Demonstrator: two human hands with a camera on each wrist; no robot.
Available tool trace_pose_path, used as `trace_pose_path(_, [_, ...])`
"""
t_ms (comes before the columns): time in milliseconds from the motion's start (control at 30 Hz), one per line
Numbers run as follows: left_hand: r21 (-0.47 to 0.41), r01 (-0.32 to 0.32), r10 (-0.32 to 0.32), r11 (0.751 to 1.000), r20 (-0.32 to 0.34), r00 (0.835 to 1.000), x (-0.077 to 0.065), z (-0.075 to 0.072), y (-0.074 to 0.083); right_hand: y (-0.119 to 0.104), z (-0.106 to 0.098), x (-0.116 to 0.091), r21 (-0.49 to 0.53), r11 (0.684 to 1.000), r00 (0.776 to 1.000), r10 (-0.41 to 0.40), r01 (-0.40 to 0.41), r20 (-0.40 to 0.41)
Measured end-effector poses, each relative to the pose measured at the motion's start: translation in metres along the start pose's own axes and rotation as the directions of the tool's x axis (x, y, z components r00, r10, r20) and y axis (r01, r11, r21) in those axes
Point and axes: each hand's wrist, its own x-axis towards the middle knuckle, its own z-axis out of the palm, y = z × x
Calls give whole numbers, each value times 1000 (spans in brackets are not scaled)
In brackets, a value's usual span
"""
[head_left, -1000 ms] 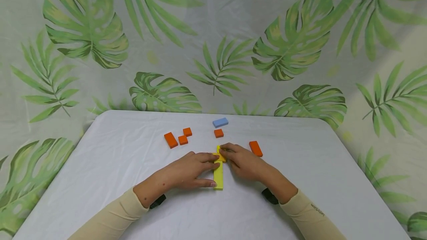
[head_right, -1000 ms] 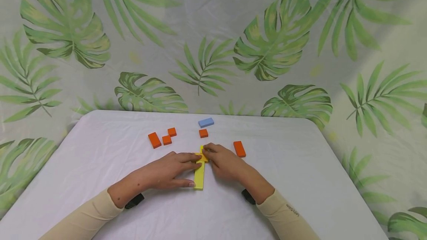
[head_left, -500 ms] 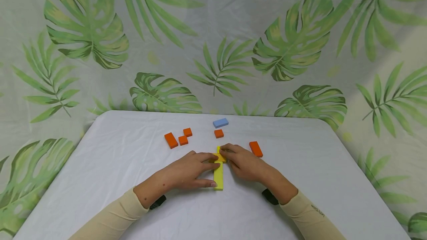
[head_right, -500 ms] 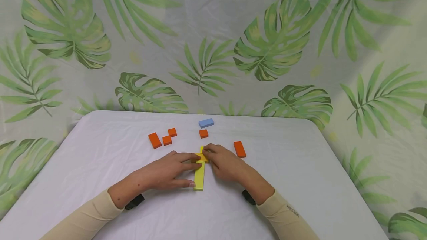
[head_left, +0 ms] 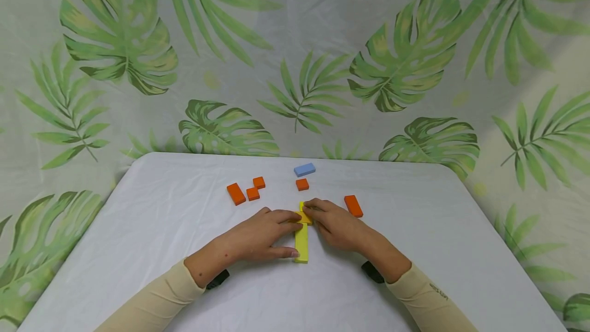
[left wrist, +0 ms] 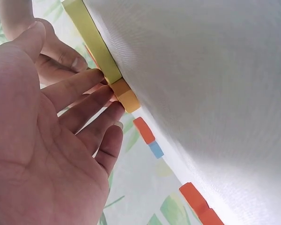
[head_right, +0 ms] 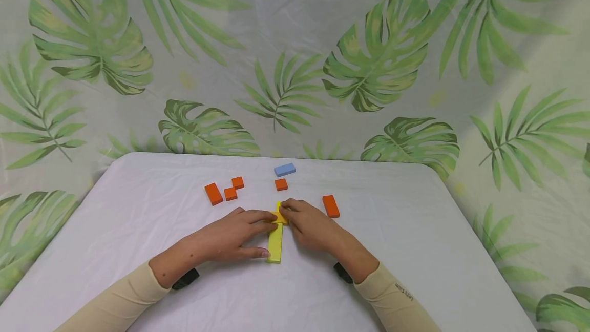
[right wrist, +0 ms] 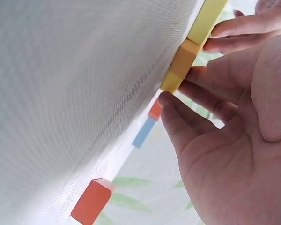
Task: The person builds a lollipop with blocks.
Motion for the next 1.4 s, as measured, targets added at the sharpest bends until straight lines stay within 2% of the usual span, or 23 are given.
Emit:
trace_pose_path(167, [4,-7,7,1000,-13,1000,-1,-1,-1,0,0,0,1,1000,1000,1,-1,6])
trace_pose_path(300, [-3,2,-2,1000,-50,999,-5,-5,-3,0,0,0,-1,1000,1000,3,-3,10])
trace_pose_path(567, [-2,106,-105,994,-105,989,-19,-7,-17,0,-1,0,-4,1000,999,27,-27,21])
trace_pose_path(767, [-1,173,-171,985,-145,974,-28,-13,-33,0,-1,0,-1,999,998,49,-49,29])
trace_pose_path(1100, [17,281,-271,960,-204,941,-42,-25,-61,2,-1,-1,3,1000,1000,11,-11,15])
trace_pose_path(1200, [21,311,-301,950,-196,933,-44,-25,-65,1,-2,-1,8,1000,1000,14,-14,21])
trace_pose_path(1400, [30,328,-319,944,-158,934,-45,-24,-69,1,-2,-1,12,1000,999,19,-19,31])
